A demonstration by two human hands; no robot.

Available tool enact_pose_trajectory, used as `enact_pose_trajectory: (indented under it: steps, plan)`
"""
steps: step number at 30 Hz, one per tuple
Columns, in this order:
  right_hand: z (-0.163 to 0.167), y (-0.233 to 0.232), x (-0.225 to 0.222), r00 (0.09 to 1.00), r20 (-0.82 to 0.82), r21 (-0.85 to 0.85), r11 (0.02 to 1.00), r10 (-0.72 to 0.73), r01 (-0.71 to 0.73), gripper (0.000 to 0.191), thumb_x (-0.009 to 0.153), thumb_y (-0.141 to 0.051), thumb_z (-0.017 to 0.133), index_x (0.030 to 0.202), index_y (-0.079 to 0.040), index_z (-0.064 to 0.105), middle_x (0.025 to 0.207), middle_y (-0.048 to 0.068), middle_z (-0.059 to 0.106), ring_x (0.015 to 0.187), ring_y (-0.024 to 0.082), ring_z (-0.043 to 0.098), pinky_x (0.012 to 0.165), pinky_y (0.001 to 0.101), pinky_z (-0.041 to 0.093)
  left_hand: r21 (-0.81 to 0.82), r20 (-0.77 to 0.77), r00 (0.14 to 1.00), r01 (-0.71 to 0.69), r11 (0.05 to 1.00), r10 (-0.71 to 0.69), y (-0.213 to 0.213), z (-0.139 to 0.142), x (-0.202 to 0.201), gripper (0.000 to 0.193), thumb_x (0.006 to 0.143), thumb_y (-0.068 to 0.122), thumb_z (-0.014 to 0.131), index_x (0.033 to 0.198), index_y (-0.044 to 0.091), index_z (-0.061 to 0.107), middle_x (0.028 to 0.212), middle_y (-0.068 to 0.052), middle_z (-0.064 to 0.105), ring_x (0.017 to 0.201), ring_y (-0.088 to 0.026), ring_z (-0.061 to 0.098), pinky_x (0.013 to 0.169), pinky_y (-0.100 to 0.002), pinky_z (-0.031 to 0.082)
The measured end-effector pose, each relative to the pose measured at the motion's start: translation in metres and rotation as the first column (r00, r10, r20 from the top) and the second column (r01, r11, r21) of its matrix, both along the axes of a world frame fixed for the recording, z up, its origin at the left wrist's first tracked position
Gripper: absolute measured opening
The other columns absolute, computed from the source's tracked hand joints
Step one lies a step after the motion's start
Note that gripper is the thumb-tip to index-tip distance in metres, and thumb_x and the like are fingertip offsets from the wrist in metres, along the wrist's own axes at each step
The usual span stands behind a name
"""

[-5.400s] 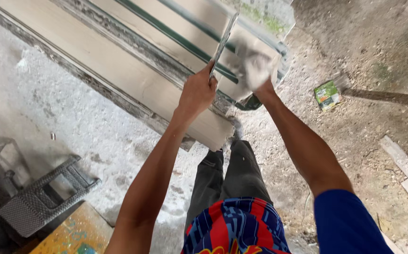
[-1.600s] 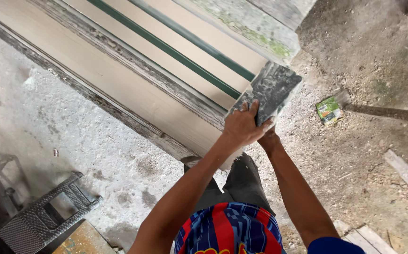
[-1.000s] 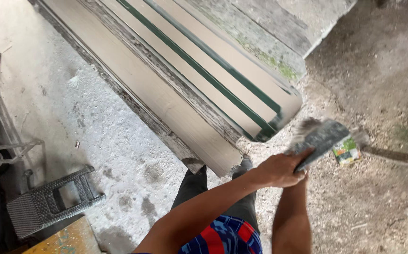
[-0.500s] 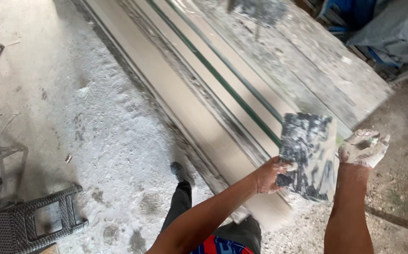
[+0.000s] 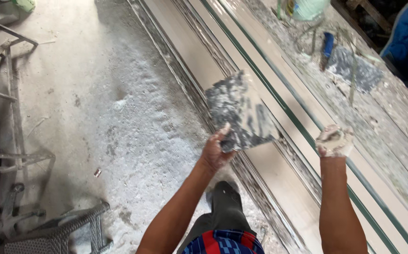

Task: The person holds a sponge pad and spreads white putty over the surface of long molded concrete columns, rubbing it along the fluted grooves and repositioning along the length. Near the end, the person dips the sponge into a bag of powder and continues working the surface.

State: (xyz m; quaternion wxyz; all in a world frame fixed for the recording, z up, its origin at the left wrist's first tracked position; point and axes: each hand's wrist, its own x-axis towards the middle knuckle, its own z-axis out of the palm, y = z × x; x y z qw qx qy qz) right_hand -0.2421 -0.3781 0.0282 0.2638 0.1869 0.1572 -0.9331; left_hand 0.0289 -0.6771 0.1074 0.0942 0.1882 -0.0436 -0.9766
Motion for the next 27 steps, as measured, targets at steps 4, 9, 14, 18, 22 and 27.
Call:
enact_pose_trajectory:
  steps: [4, 9, 14, 18, 22, 27]
  plan:
    - [-0.009, -0.112, -0.038, 0.990, -0.108, 0.200, 0.977, 0.093, -0.070, 0.045, 0.105, -0.055, 0.061, 0.092, -0.012, 0.064, 0.086, 0.005, 0.065, 0.074, 0.020, 0.060, 0.058, 0.0296, 0.049, -0.042, 0.013, 0.992, -0.127, 0.991, 0.128, -0.112, 0.007, -0.018, 0.024, 0.105, 0.019, 0.058, 0.121, 0.002, 0.064, 0.107, -0.012, 0.074, 0.094, -0.024, 0.076, 0.084, -0.040, 0.065]
    - [-0.028, -0.245, -0.106, 0.993, -0.039, 0.037, 0.993, 0.115, -0.114, 0.041, 0.105, -0.049, 0.059, 0.092, -0.011, 0.065, 0.088, 0.007, 0.065, 0.077, 0.022, 0.061, 0.061, 0.0331, 0.050, -0.121, -0.065, 0.991, -0.126, 0.985, 0.119, -0.259, 0.001, -0.065, 0.029, 0.107, 0.024, 0.058, 0.126, 0.002, 0.062, 0.115, -0.013, 0.074, 0.102, -0.027, 0.074, 0.092, -0.046, 0.062]
    - [-0.056, -0.374, -0.184, 1.000, -0.004, 0.042, 0.999, -0.003, 0.003, 0.029, 0.103, -0.038, 0.059, 0.095, -0.011, 0.065, 0.096, 0.011, 0.065, 0.088, 0.028, 0.061, 0.082, 0.0432, 0.057, -0.079, 0.037, 0.981, -0.188, 0.979, 0.192, -0.411, -0.011, -0.137, 0.033, 0.105, 0.021, 0.053, 0.130, 0.002, 0.062, 0.118, -0.013, 0.075, 0.103, -0.025, 0.075, 0.092, -0.039, 0.063]
    - [-0.074, -0.445, -0.240, 0.917, -0.204, 0.085, 0.940, 0.342, -0.332, 0.035, 0.105, -0.040, 0.059, 0.099, -0.005, 0.063, 0.097, 0.015, 0.063, 0.090, 0.032, 0.059, 0.075, 0.0426, 0.053, -0.180, -0.056, 0.985, -0.172, 0.968, 0.165, -0.534, -0.019, -0.183, 0.026, 0.111, 0.021, 0.054, 0.126, 0.001, 0.062, 0.114, -0.014, 0.074, 0.100, -0.027, 0.075, 0.087, -0.040, 0.064]
    - [-0.083, -0.520, -0.287, 0.826, -0.084, 0.481, 0.749, 0.557, -0.456, 0.034, 0.102, -0.042, 0.058, 0.105, -0.010, 0.065, 0.098, 0.017, 0.065, 0.090, 0.035, 0.060, 0.078, 0.0487, 0.055, -0.166, -0.058, 0.980, -0.195, 0.967, 0.188, -0.632, -0.026, -0.210, 0.024, 0.113, 0.023, 0.055, 0.122, 0.002, 0.063, 0.108, -0.015, 0.074, 0.093, -0.028, 0.076, 0.076, -0.040, 0.066]
    - [-0.094, -0.643, -0.362, 0.652, -0.091, 0.797, 0.447, 0.752, -0.405, 0.032, 0.103, -0.041, 0.058, 0.107, -0.010, 0.065, 0.100, 0.016, 0.064, 0.092, 0.034, 0.060, 0.082, 0.0477, 0.054, -0.242, -0.109, 0.983, -0.170, 0.955, 0.147, -0.739, -0.042, -0.254, 0.028, 0.116, 0.024, 0.056, 0.125, -0.001, 0.064, 0.108, -0.018, 0.073, 0.088, -0.029, 0.076, 0.067, -0.038, 0.065]
